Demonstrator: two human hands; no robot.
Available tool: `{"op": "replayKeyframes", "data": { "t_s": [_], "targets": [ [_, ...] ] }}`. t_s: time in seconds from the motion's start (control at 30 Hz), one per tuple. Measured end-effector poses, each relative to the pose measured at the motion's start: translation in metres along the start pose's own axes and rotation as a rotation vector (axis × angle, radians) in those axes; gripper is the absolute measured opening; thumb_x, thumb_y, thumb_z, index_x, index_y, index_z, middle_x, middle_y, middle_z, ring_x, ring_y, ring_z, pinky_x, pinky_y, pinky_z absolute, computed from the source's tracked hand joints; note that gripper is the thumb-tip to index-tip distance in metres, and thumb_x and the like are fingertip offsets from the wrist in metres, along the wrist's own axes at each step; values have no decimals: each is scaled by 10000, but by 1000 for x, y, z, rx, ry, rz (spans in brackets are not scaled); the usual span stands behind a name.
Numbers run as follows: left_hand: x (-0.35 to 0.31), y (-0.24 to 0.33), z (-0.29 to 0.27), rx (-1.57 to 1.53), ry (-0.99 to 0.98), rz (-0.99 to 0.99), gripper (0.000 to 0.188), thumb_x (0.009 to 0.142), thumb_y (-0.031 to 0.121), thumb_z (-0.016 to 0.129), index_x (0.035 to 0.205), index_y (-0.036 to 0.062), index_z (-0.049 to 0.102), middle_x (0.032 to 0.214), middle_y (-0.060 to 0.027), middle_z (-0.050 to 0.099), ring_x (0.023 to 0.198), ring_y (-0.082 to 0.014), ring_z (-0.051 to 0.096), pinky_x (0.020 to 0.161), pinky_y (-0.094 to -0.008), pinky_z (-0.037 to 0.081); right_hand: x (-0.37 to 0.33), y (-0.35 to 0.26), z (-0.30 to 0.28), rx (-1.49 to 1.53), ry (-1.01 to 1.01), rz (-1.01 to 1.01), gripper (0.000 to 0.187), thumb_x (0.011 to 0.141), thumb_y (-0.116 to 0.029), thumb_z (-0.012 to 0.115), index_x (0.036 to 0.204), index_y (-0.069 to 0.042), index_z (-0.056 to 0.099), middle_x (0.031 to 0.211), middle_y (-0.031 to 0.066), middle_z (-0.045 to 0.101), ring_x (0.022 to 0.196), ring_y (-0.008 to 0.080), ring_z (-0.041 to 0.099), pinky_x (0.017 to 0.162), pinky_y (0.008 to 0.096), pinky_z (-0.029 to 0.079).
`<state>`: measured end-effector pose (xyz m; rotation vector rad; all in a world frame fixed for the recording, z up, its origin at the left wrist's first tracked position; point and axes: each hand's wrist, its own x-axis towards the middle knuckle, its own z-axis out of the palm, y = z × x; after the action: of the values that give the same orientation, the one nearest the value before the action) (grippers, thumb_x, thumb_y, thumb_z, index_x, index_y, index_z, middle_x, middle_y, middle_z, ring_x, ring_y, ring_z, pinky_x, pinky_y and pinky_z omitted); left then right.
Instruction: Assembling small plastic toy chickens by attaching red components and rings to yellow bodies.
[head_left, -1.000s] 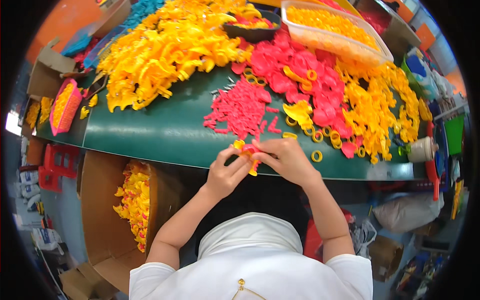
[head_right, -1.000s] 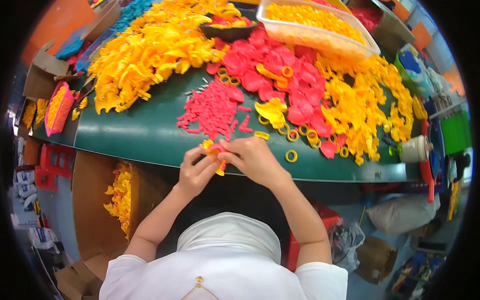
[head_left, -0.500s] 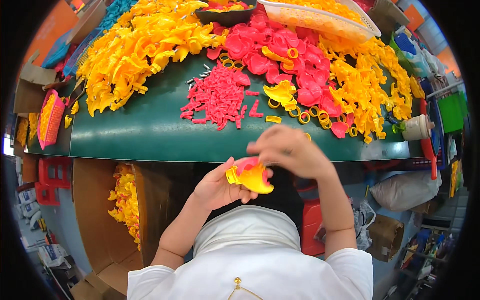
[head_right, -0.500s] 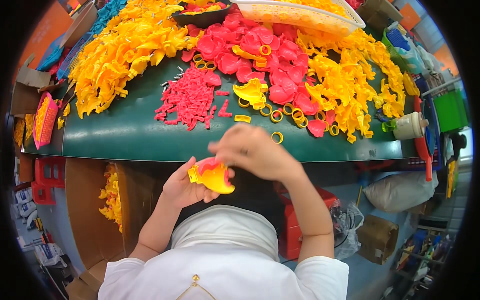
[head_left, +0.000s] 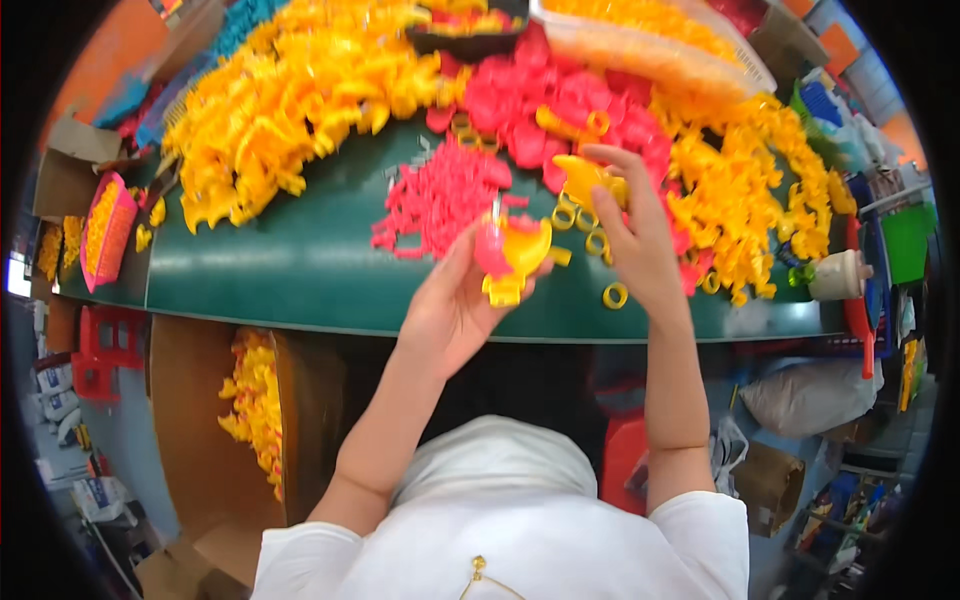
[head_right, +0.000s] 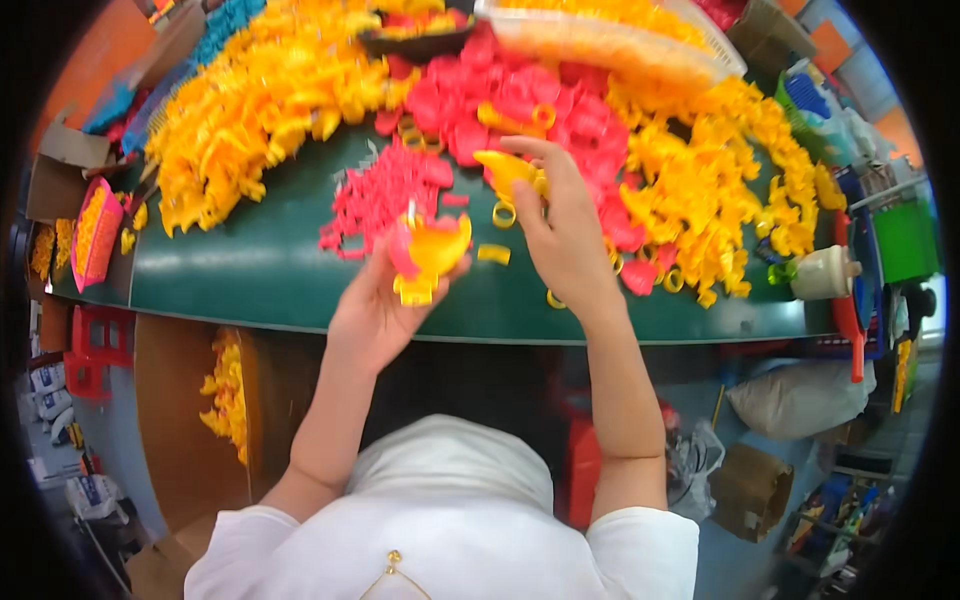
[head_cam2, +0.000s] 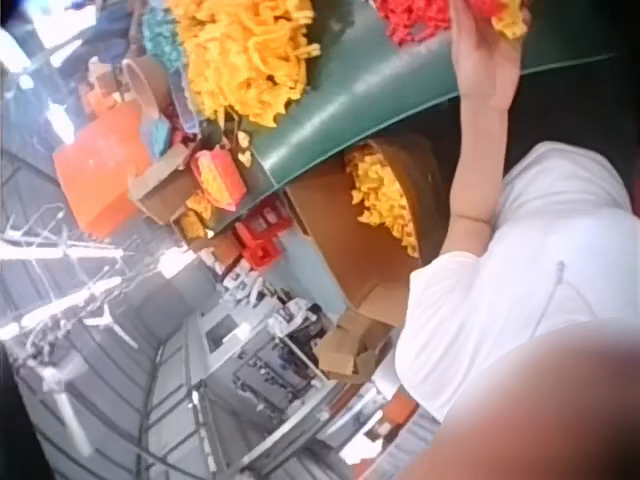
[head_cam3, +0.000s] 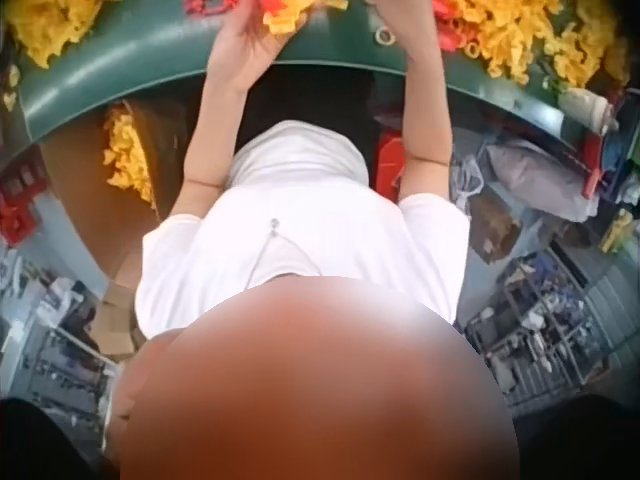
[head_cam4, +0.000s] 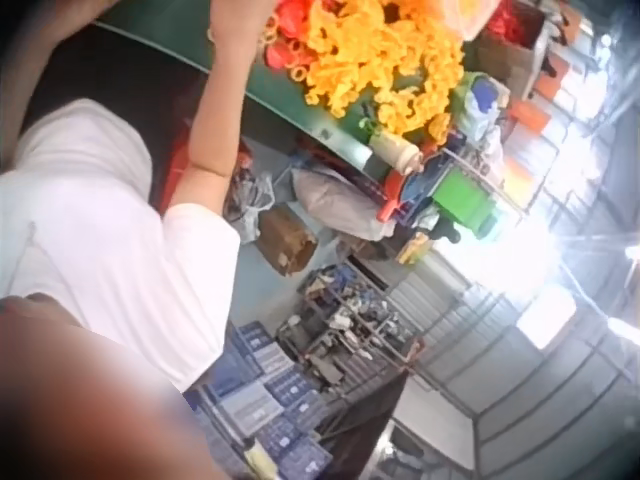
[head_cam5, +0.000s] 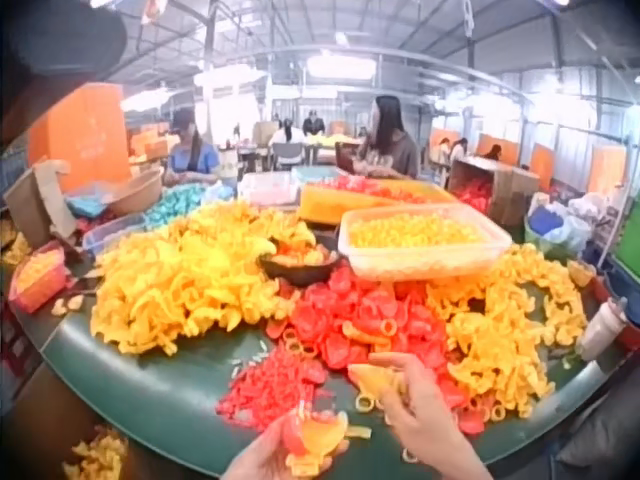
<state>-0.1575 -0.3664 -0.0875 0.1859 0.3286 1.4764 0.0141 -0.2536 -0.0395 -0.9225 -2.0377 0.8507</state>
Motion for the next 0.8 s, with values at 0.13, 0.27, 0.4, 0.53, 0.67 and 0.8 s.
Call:
{"op": "replayKeyframes", "data": {
  "t_s": [0.13, 0.27, 0.4, 0.53, 0.67, 0.8],
  "targets": [
    [5, -4, -13, -10, -3, 9, 413, 1020, 278, 441, 1382, 84, 401, 1366, -192, 484, 1216, -398, 527, 965, -432, 505, -53, -10, 4, 628, -85, 260, 826, 633, 43, 840, 1322, -56, 394, 1165, 49, 481, 1124, 154, 520, 954, 303, 448],
    [1, -5, -21, 54, -20, 84, 416, 987, 191, 516, 1378, 97, 408, 1394, -196, 456, 1269, -393, 481, 1023, -433, 463, -79, -3, 25, 209, -138, 332, 500, 679, 15, 793, 1139, -34, 604, 1054, 49, 460, 982, 161, 525, 749, 236, 491],
    [-5, 3, -21, 154, -9, 144, 478, 955, 158, 576, 1395, 107, 396, 1426, -196, 423, 1307, -371, 449, 1055, -405, 438, -84, 5, 34, -154, -130, 252, 633, 723, -92, 783, 1309, -46, 548, 1021, 97, 463, 910, 209, 512, 682, 292, 449],
    [-16, 11, -20, 170, 19, 161, 655, 883, 148, 676, 1439, 53, 345, 1453, -181, 391, 1307, -350, 456, 1029, -403, 461, -83, -1, 39, -518, -107, 91, 551, 782, -115, 741, 1297, -45, 558, 998, 111, 478, 930, 288, 492, 846, 376, 421],
    [-26, 8, -24, 281, 23, 150, 759, 794, 125, 744, 1428, -12, 350, 1430, -163, 425, 1274, -309, 495, 1025, -391, 464, -84, 1, 37, -479, -146, 51, 502, 807, -91, 711, 1280, -14, 564, 1006, 107, 488, 943, 266, 517, 853, 348, 437],
    [-26, 4, -17, 435, -24, 174, 788, 731, 57, 769, 1413, -22, 380, 1409, -149, 454, 1265, -271, 499, 1035, -387, 449, -77, -13, 26, 285, 4, 192, 424, 861, -49, 661, 1265, 42, 568, 1252, 122, 529, 1118, 199, 540, 952, 300, 435]
  ]
}}
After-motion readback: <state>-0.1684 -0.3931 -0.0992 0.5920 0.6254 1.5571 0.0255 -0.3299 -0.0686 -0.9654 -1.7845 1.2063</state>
